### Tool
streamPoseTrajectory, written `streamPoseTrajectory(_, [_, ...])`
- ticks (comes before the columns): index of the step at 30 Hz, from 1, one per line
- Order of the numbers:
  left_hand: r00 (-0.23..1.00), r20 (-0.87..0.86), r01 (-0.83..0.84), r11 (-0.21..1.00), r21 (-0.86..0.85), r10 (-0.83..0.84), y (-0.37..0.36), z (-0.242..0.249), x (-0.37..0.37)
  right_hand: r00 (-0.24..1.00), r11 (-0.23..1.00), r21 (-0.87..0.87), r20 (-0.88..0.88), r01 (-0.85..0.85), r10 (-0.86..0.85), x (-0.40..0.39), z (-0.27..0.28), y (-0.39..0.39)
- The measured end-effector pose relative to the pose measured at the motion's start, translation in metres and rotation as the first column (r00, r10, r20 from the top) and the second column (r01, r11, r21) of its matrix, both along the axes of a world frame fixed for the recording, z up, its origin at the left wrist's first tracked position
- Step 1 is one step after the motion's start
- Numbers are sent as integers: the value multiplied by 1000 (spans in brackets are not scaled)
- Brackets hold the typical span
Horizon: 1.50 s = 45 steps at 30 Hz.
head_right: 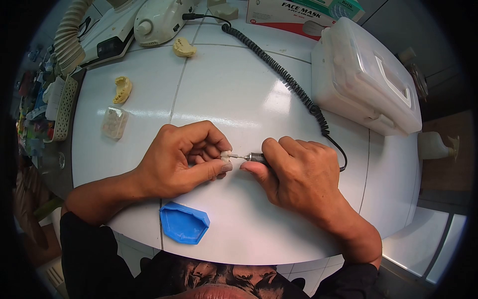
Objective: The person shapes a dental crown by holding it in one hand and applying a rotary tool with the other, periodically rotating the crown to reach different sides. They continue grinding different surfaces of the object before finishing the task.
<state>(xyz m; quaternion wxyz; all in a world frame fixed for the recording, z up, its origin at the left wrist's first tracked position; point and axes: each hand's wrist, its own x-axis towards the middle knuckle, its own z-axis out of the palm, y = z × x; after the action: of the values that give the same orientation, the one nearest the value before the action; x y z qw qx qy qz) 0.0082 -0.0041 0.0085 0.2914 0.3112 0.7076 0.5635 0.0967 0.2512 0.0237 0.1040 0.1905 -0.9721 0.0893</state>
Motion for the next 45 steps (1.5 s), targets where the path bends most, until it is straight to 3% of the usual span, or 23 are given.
streamPoseTrajectory(45, [1000, 8, -15, 1000, -19, 16, 0, 2, 1, 999, 999, 20, 23, 43, -44, 2, 1, -3])
